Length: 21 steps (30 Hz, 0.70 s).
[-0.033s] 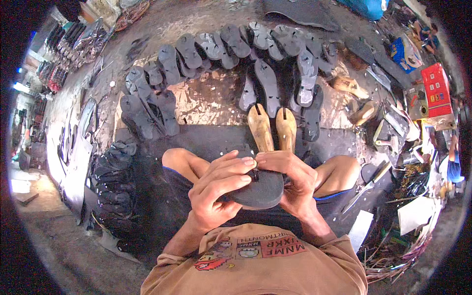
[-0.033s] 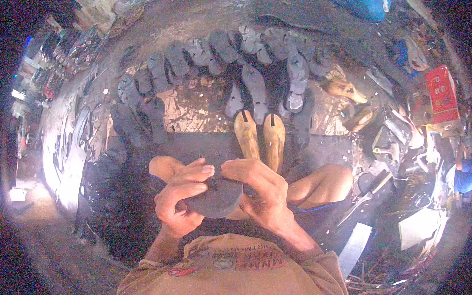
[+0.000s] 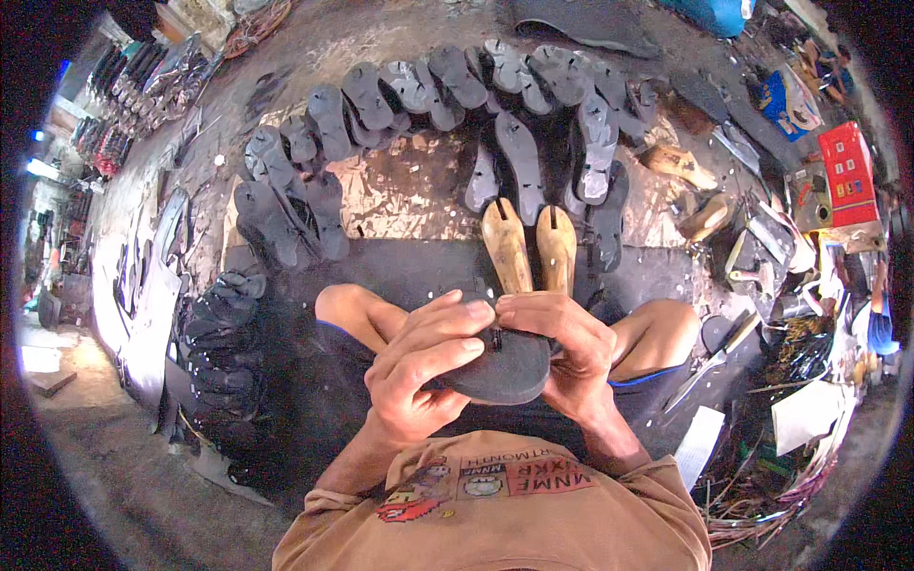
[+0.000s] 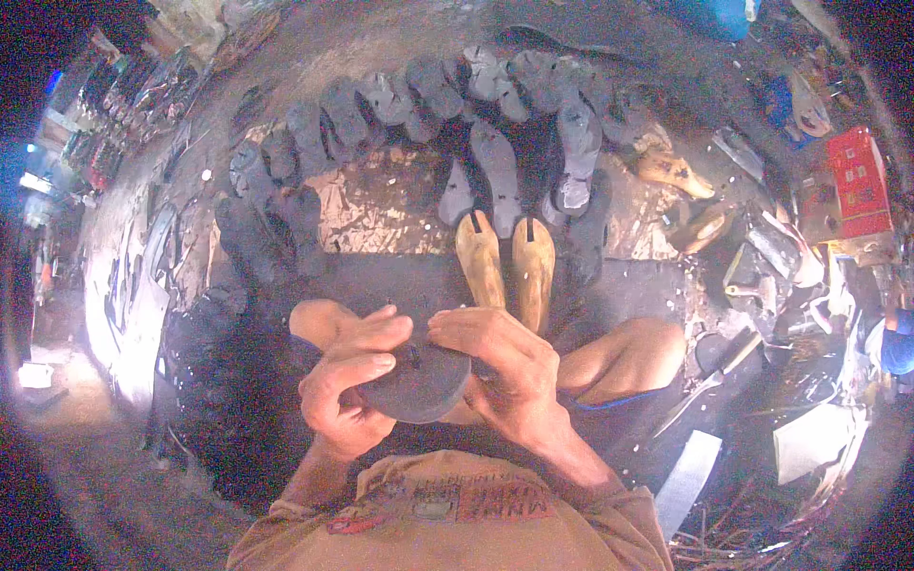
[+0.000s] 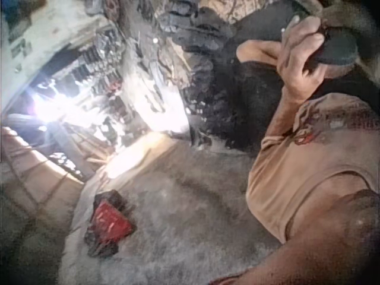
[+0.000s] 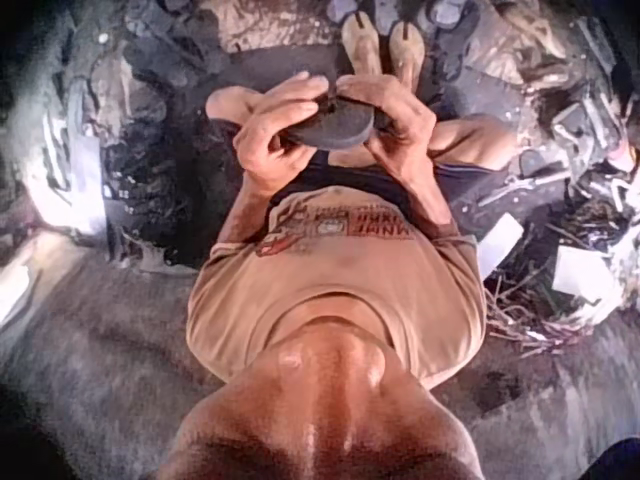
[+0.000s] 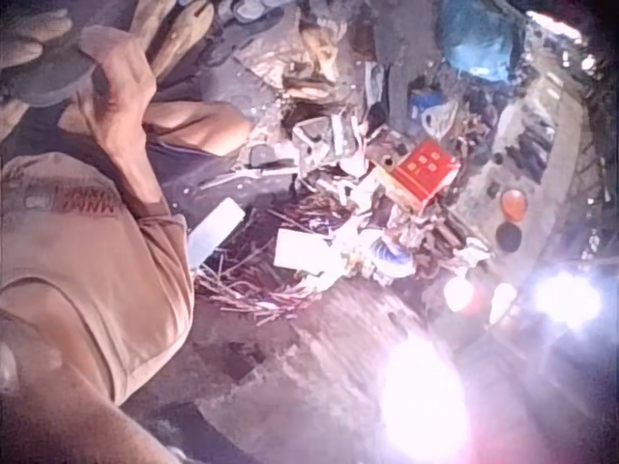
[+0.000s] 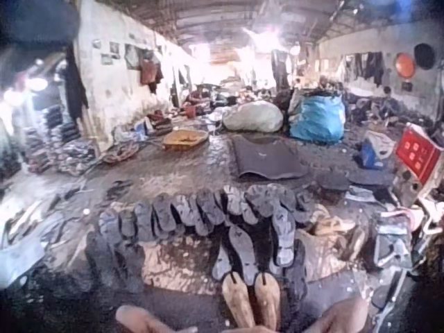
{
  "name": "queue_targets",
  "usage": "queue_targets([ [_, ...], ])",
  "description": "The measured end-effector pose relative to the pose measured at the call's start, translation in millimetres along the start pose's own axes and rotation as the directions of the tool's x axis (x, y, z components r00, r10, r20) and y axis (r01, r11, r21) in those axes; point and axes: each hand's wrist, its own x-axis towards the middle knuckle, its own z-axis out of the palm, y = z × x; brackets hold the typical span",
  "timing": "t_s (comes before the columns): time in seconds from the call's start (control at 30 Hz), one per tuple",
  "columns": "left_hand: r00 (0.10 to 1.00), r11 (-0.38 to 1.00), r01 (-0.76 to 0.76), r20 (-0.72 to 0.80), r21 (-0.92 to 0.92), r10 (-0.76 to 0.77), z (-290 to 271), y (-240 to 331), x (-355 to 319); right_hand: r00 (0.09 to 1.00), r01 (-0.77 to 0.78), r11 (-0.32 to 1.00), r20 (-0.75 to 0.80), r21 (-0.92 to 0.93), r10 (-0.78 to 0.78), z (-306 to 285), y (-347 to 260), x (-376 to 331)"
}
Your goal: The person sits on the floor and repeatedly picks up flip-flops, inserts a black strap into the sole, and presses it into place. They handle multiple flip-flops one at a time, turning them over and adjusting the strap before setting each one down.
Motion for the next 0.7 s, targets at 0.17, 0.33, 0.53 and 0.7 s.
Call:
queue_targets([
  [0.17, 0.993, 0.990, -0.114, -0.032, 0.077, 0.117, 0.6, -2.2, -7.0, 0.999, 0.027, 0.999, -0.035, 0.026, -0.026, 2.4, 0.8, 2.3],
  [0.33, 0.992, 0.997, 0.014, -0.123, -0.080, -0.024, 4.4, -7.5, -8.0, 0.999, -0.043, 0.999, -0.032, 0.011, 0.043, 7.3, 4.8, 6.6],
  [0.53, 0.966, 0.981, 0.172, 0.178, 0.085, -0.185, -10.2, -12.5, -1.5, 0.977, 0.043, 0.999, 0.208, -0.033, -0.036, -11.5, 12.2, 26.1],
  [0.7, 0.934, 0.895, 0.352, -0.044, 0.275, -0.354, -19.6, -50.5, -0.2, 0.858, -0.481, 0.746, 0.072, 0.462, 0.509, 33.5, 78.6, 5.4],
])
